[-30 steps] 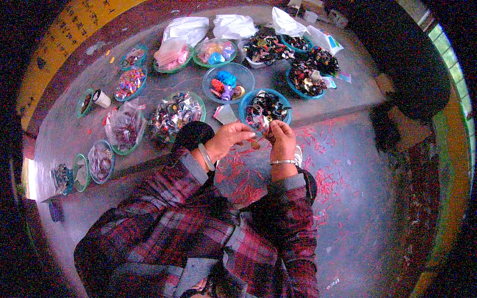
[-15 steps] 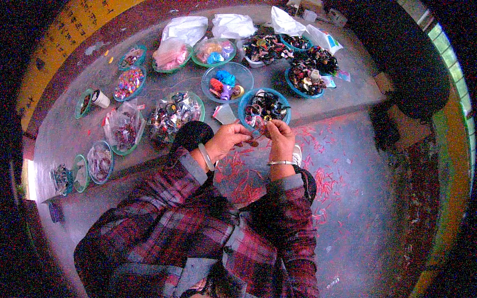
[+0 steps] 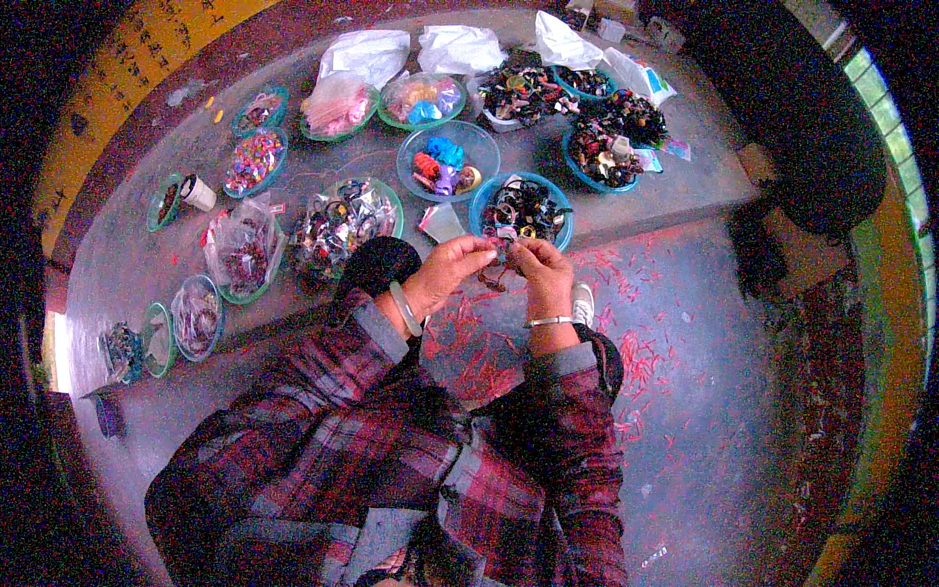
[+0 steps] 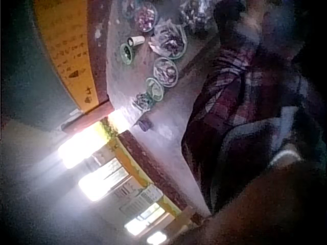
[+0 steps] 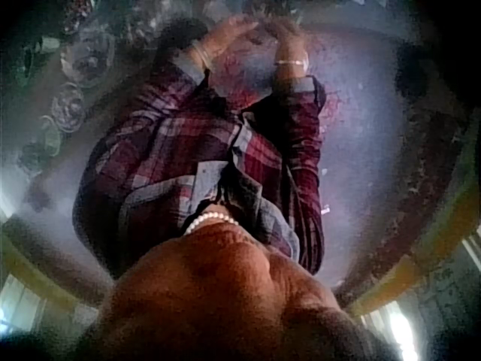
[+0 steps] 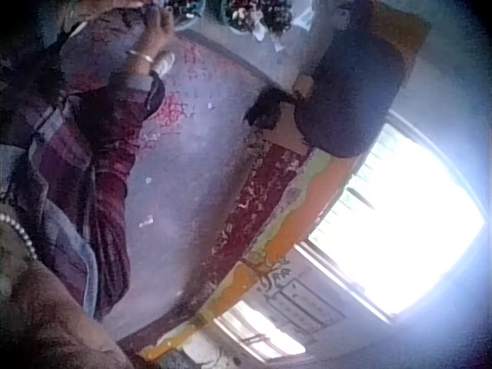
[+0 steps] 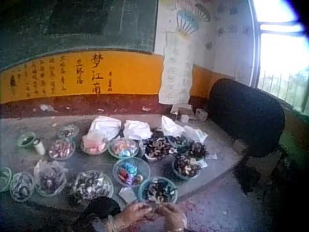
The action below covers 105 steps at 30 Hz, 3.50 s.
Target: The person sits on the floor and assembles hair accessories by hand. They pick up small hair ties and decorative clips from bowls, attach the clips to the ties, and place the finished items into a plastic bag.
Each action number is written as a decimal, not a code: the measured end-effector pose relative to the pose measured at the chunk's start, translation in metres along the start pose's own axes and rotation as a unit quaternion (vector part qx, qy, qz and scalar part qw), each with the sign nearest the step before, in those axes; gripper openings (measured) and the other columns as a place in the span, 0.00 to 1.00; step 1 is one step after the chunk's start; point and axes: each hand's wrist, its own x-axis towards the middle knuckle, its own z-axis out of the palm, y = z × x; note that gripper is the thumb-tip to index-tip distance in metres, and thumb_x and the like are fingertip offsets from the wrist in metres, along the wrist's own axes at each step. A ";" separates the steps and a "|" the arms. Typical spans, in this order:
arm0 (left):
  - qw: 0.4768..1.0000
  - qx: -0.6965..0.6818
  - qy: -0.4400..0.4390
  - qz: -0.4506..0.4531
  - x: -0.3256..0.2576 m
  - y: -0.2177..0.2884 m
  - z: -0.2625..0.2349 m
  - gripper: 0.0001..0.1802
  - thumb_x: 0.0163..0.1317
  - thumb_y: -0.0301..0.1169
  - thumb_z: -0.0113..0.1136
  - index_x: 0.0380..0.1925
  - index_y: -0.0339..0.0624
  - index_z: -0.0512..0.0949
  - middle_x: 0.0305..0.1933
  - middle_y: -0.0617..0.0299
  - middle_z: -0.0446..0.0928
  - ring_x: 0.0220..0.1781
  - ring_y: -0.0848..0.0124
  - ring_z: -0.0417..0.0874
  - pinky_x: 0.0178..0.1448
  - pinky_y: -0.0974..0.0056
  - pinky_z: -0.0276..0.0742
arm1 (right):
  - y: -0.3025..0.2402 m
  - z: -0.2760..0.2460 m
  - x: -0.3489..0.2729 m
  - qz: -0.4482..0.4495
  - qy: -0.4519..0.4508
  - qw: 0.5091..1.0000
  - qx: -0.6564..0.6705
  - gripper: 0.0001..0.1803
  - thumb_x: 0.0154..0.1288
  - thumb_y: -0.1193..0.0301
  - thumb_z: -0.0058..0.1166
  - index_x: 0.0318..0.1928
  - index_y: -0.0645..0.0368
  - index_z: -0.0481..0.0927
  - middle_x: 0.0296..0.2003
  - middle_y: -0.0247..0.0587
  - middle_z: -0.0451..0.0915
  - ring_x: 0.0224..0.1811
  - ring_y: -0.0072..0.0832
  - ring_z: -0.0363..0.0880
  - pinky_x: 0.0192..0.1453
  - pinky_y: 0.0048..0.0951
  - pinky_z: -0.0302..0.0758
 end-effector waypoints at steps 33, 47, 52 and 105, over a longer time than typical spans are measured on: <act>0.982 -0.143 -0.022 -0.122 -0.006 0.004 0.008 0.11 0.53 0.28 0.58 0.37 0.38 0.73 0.37 0.61 0.77 0.39 0.73 0.78 0.39 0.71 0.74 | 0.007 -0.015 0.008 0.053 0.052 0.965 0.253 0.07 0.59 0.71 0.51 0.34 0.61 0.74 0.32 0.38 0.77 0.27 0.25 0.75 0.29 0.22 0.73; 0.972 -0.220 0.014 -0.079 -0.001 -0.002 -0.001 0.07 0.56 0.26 0.55 0.34 0.36 0.74 0.35 0.60 0.76 0.38 0.70 0.78 0.45 0.69 0.75 | 0.004 -0.011 0.006 0.101 0.045 0.975 0.192 0.05 0.57 0.71 0.52 0.33 0.57 0.75 0.28 0.35 0.77 0.27 0.24 0.75 0.30 0.21 0.71; 0.973 -0.216 0.015 -0.079 -0.001 -0.003 -0.003 0.09 0.57 0.28 0.54 0.35 0.35 0.73 0.35 0.60 0.76 0.38 0.71 0.78 0.45 0.69 0.76 | 0.007 -0.013 0.008 0.089 0.030 0.977 0.191 0.05 0.57 0.72 0.52 0.33 0.58 0.75 0.28 0.37 0.78 0.29 0.27 0.77 0.29 0.21 0.71; 0.962 -0.254 0.043 -0.093 0.000 -0.003 -0.013 0.10 0.56 0.22 0.53 0.38 0.31 0.69 0.35 0.55 0.74 0.36 0.67 0.78 0.42 0.67 0.78 | 0.007 -0.008 0.004 0.073 0.019 0.990 0.121 0.06 0.58 0.71 0.52 0.31 0.61 0.76 0.27 0.38 0.78 0.28 0.23 0.78 0.29 0.18 0.72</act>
